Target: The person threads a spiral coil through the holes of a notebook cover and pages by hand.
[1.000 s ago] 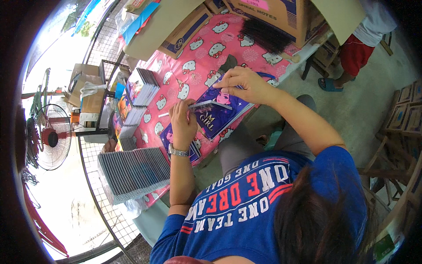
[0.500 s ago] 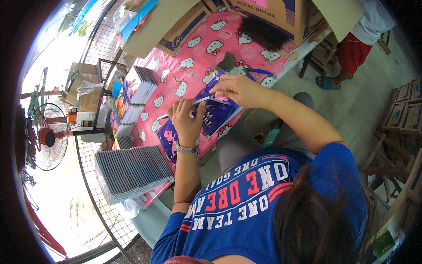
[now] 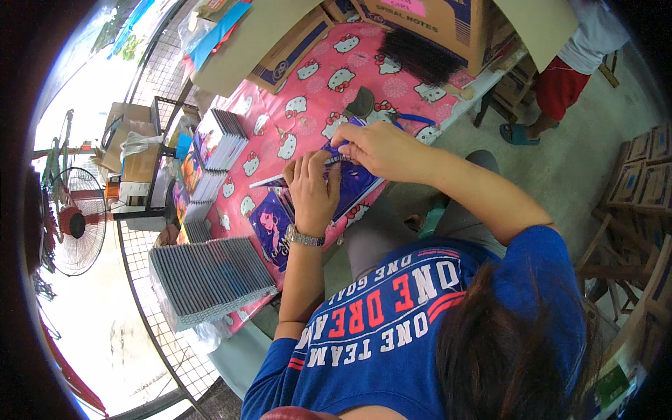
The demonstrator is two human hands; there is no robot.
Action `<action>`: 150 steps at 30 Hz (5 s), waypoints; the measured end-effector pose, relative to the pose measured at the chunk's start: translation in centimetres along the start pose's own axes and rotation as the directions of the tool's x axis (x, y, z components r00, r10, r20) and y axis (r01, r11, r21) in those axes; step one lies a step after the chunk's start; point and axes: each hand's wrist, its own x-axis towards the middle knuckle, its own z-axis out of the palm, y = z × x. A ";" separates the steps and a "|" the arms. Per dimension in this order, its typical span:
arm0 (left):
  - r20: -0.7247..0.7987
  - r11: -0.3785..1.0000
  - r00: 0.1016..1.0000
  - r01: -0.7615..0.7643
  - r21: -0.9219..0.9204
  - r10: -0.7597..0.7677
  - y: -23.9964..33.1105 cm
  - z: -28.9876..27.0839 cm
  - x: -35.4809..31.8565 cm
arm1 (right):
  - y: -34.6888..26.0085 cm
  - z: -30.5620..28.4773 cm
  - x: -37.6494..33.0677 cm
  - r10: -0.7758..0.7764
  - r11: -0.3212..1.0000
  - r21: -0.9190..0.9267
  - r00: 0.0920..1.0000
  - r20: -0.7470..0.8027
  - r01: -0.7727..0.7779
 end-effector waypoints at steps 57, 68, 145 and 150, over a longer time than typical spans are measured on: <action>-0.141 0.981 0.971 0.194 0.002 -0.191 -3.2 -0.9 -4.2 | 7.4 2.1 2.0 -0.152 0.957 -0.260 0.986 -0.074 0.128; -0.144 0.982 0.971 0.188 -0.034 -0.191 -4.0 -0.3 -5.1 | 2.2 0.9 4.5 -0.215 0.842 0.531 0.839 0.500 -0.100; 0.041 0.765 0.914 0.361 -0.533 -0.403 -10.0 -2.7 -4.5 | 3.5 6.3 13.9 -0.279 0.578 0.712 0.723 0.632 -0.400; 0.044 0.704 0.885 0.399 -0.588 -0.464 -9.7 -2.4 -4.7 | 3.3 6.9 13.8 -0.397 0.469 0.800 0.719 0.570 -0.375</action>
